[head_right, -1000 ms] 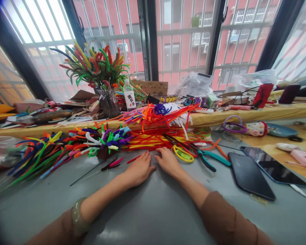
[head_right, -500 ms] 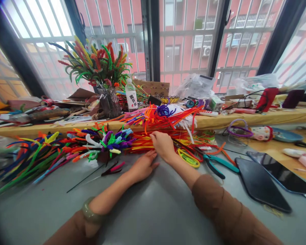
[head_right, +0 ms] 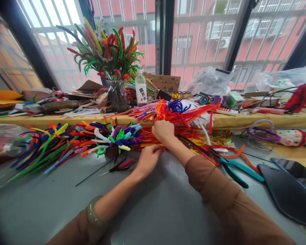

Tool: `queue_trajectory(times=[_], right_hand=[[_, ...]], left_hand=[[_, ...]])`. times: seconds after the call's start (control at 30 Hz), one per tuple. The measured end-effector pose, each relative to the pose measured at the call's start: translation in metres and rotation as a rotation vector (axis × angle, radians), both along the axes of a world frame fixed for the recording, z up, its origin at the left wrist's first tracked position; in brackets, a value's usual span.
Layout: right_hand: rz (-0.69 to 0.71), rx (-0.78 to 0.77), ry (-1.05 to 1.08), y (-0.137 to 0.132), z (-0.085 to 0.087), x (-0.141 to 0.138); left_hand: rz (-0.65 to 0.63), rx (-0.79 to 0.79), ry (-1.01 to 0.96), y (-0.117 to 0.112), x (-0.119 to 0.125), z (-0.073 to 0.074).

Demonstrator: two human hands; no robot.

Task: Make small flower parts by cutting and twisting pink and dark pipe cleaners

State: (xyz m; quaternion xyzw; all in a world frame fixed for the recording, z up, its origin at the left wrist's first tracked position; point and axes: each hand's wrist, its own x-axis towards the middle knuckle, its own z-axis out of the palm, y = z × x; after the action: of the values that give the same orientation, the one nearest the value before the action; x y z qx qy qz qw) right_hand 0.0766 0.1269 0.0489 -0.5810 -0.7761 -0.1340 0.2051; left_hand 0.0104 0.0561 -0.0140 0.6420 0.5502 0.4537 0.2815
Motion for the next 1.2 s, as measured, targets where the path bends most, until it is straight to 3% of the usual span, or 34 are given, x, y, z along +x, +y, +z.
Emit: queue_trajectory(times=[0.17,0.3,0.4,0.5,0.53,0.6,0.73,0.8,0.93,1.03,1.1,1.2], right_hand=[[0.035,-0.013,-0.035,-0.052,-0.021,0.023],[0.231,0.0,-0.063,-0.094,-0.039,0.052],[0.696,0.02,-0.15,-0.118,-0.046,0.067],[1.219,0.187,-0.181,-0.142,-0.05,0.071],[1.313,0.235,-0.15,-0.15,-0.052,0.07],[1.373,0.276,-0.077,-0.162,-0.056,0.067],[1.214,0.32,0.103,-0.163,-0.055,0.068],[1.072,0.24,0.357,-0.152,-0.048,0.072],[0.62,-0.266,1.193,-0.118,-0.039,0.082],[0.389,-0.688,1.754,-0.095,-0.038,0.09],[0.285,-0.866,1.983,-0.083,-0.039,0.095],[0.248,-1.002,2.109,-0.073,-0.041,0.102]], left_hand=[[0.028,-0.114,-0.292,0.007,-0.007,0.003],[0.04,-0.157,-0.424,0.005,-0.011,0.01],[0.0,-0.157,-0.515,0.005,-0.015,0.016],[-0.045,-0.189,-0.556,0.005,-0.016,0.018],[-0.062,-0.212,-0.564,0.005,-0.016,0.017],[-0.105,-0.275,-0.575,0.004,-0.015,0.014],[-0.201,-0.419,-0.573,0.002,-0.012,0.009],[-0.252,-0.465,-0.562,-0.002,-0.008,0.008],[-0.34,-0.518,-0.511,-0.016,0.005,0.006],[-0.364,-0.52,-0.481,-0.025,0.017,0.004],[-0.316,-0.511,-0.499,-0.028,0.023,0.002],[-0.207,-0.499,-0.565,-0.027,0.025,-0.002]])
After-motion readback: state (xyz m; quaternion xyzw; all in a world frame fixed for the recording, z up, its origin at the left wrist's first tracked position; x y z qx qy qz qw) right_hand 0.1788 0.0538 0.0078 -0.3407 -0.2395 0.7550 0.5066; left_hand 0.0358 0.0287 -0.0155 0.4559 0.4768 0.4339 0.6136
